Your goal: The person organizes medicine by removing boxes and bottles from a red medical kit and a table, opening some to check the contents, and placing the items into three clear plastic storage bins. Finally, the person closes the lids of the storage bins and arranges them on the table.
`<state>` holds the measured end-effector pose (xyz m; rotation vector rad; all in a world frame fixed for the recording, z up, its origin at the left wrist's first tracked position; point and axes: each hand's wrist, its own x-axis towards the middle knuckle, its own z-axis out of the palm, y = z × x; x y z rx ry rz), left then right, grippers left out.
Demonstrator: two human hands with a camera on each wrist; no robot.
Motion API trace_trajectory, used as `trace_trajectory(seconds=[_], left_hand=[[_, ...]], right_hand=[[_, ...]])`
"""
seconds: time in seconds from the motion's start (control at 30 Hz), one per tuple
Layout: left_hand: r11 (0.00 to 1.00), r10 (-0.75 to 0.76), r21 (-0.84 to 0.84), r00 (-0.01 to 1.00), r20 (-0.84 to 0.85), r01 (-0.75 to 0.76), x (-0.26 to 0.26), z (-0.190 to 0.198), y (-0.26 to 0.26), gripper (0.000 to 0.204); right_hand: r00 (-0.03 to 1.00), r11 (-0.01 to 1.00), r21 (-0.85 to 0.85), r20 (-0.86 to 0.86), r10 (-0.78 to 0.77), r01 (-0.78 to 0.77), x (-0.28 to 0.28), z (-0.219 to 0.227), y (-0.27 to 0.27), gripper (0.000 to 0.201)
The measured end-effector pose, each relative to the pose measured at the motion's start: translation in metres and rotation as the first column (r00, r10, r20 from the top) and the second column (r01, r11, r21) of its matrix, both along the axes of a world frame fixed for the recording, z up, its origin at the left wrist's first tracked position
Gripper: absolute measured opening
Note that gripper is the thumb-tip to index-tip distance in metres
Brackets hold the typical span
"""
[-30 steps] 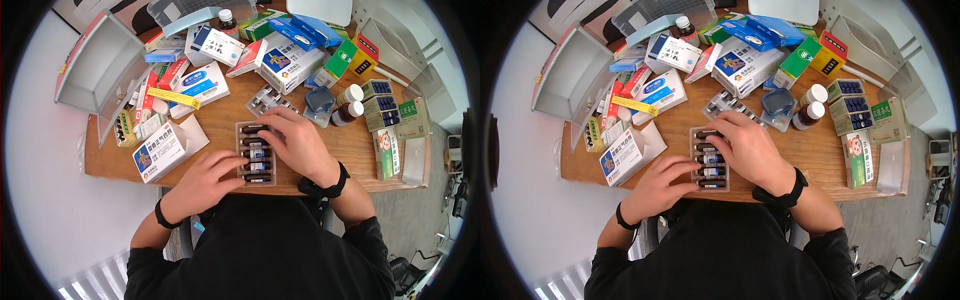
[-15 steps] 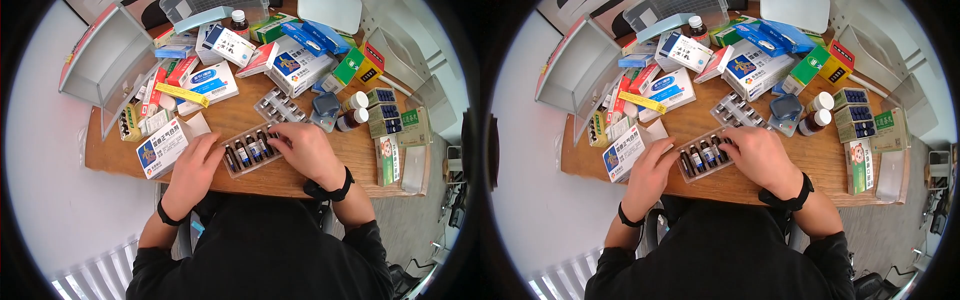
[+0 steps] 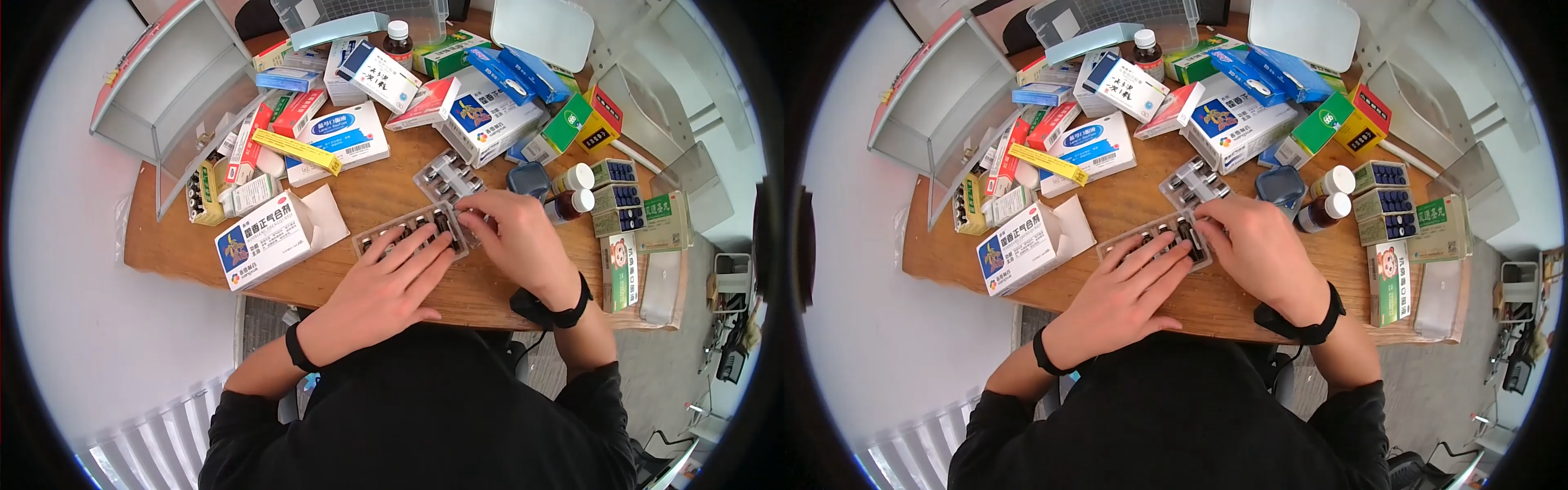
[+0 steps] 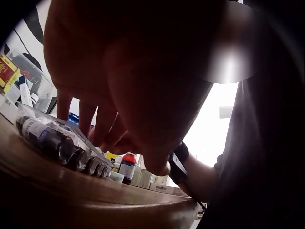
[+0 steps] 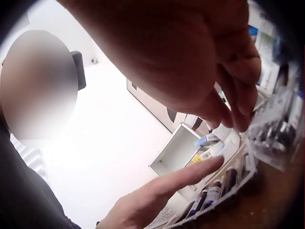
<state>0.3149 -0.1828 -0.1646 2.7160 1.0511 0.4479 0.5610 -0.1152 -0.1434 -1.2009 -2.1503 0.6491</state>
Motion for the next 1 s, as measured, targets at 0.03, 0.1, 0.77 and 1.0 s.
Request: trace_trajectory(seconds=[0.03,0.1,0.77,1.0], left_hand=[[1.000,-0.015,-0.016,1.000,-0.001,0.014,0.004,-0.001,0.002,0.084],[0.999,-0.029,-0.031,1.000,-0.004,0.029,0.008,-0.004,0.006,0.086],[0.990,-0.039,0.132,0.998,-0.042,0.044,-0.006,-0.013,0.006,0.042],[0.978,-0.039,0.207,0.999,0.005,0.037,-0.002,-0.007,0.006,0.040]], right_hand=[[1.000,0.998,-0.054,-0.019,0.010,-0.011,-0.001,-0.006,-0.002,0.012],[0.999,0.994,-0.106,-0.040,0.018,-0.022,-0.003,-0.014,-0.003,0.011],[0.999,0.939,-0.342,0.009,0.046,-0.040,-0.009,-0.034,-0.013,0.020],[0.996,0.913,-0.402,0.014,0.083,-0.071,-0.007,-0.030,-0.010,0.023]])
